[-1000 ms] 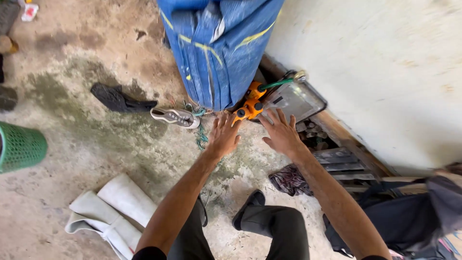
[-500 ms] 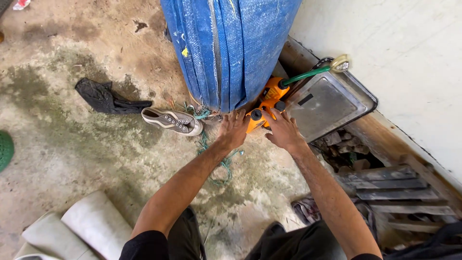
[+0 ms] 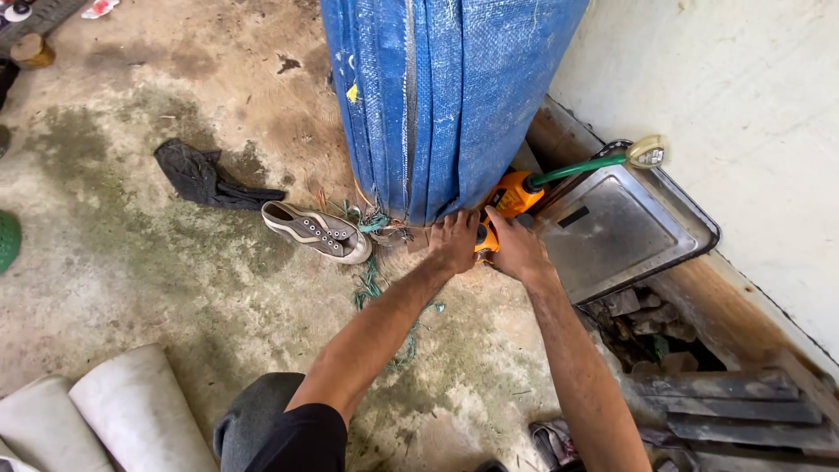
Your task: The recorder prepares various supplies and tools next to motorcycles, including checking containers and handling a black cloth.
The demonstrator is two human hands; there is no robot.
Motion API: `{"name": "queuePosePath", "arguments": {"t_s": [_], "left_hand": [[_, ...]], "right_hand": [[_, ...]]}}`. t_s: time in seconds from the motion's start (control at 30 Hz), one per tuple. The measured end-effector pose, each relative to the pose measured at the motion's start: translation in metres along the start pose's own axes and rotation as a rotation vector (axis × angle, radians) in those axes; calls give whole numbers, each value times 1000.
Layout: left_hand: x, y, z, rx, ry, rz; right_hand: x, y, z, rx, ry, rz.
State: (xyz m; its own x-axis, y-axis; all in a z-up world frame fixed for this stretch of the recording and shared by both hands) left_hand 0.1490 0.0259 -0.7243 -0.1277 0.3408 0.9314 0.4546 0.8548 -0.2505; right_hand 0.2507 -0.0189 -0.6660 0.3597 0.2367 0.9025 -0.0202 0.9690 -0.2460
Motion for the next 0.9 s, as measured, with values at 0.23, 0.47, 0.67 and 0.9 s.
{"name": "queuePosePath", "arguments": {"t_s": [0.23, 0.47, 0.67, 0.9], "left_hand": [[-15, 1, -7, 27, 49, 84], [-45, 20, -3, -3, 90, 29], [-40, 8, -10, -31, 126, -3], [-22, -17, -9, -115, 286, 0]], "right_hand": [[-36, 15, -27, 69, -21, 1], [-56, 19, -42, 92, 10, 30], [-76, 29, -42, 209, -4, -27], [-78, 35, -29, 245, 50, 3]]}}
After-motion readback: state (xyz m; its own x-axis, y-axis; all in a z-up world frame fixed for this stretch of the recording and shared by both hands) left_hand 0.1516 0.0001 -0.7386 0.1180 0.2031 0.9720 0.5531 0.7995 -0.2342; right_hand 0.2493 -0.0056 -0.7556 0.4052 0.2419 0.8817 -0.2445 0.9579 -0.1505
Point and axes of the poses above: each hand's wrist, its own y-axis towards the middle knuckle, its own x-axis out of the back of the hand, z = x × y, the point moved 7 cm from there along y, towards the middle knuckle, and after that the axes turned 7 degrees about x, right-handed, at the moved point
